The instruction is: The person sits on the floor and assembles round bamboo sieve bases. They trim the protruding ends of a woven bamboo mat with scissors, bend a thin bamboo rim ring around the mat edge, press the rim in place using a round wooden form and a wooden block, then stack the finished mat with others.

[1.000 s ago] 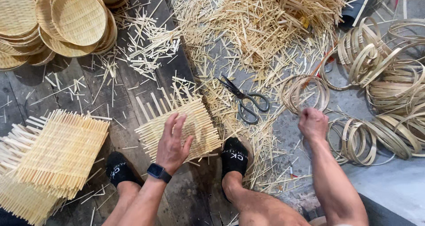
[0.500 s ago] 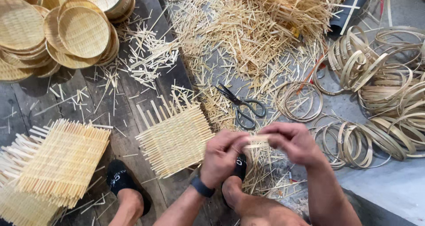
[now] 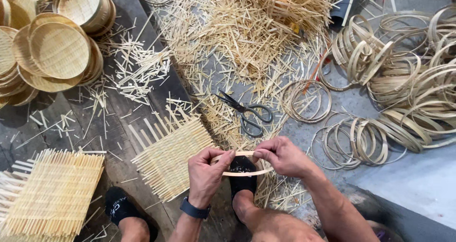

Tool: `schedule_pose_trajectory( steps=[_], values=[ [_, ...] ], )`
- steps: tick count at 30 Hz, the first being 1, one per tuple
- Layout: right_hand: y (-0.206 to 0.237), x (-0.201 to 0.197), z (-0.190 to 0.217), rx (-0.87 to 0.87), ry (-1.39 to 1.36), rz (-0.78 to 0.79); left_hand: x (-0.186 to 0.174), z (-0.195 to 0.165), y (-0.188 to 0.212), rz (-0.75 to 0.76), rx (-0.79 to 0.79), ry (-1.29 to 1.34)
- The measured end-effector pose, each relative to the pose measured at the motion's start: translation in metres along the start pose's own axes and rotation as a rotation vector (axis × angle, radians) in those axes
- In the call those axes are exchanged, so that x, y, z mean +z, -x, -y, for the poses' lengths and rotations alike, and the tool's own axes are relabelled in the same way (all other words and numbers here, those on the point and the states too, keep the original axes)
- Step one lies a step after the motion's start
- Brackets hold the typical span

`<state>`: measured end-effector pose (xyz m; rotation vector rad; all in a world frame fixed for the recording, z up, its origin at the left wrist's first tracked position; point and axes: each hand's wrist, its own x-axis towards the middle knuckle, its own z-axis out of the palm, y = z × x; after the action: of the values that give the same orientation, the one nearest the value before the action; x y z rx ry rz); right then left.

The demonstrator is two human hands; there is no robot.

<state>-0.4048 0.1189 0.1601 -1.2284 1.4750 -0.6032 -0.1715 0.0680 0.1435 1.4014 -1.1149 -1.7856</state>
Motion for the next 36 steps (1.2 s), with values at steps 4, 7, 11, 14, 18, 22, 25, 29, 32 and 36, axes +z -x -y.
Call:
schedule_pose_trajectory(
  steps=[4,7,11,14,18,22,25,29,32,36],
  values=[
    [-0.002,0.01,0.008,0.113,0.072,-0.016,-0.002,0.004,0.003,-0.068,-0.054,-0.022],
    [-0.004,0.01,0.004,0.062,0.018,-0.001,-0.004,-0.001,0.006,-0.109,-0.071,-0.026],
    [-0.004,0.011,-0.008,-0.112,-0.249,0.084,-0.019,-0.019,0.003,0.006,-0.073,-0.045],
    [-0.004,0.025,-0.013,-0.109,-0.234,0.08,-0.024,-0.025,0.002,0.047,-0.045,-0.16],
    [-0.004,0.048,-0.018,-0.02,0.065,-0.209,-0.006,-0.012,0.014,-0.044,0.122,-0.296],
    [-0.005,0.026,-0.033,-0.162,-0.381,-0.29,-0.016,-0.01,0.014,-0.141,0.048,-0.453],
    [-0.01,-0.014,-0.043,-0.171,-0.898,-0.204,-0.042,-0.023,0.003,0.059,0.218,0.078],
    [-0.049,-0.089,-0.047,-0.556,-0.306,-0.786,-0.049,-0.033,0.005,-0.243,0.288,-0.127],
    [-0.089,-0.162,-0.072,-0.376,0.129,-1.078,-0.045,-0.031,0.01,-0.194,0.218,-0.088],
    [-0.081,-0.153,-0.163,0.297,0.622,-0.596,-0.049,-0.015,0.013,-0.152,0.058,-0.085]
  ],
)
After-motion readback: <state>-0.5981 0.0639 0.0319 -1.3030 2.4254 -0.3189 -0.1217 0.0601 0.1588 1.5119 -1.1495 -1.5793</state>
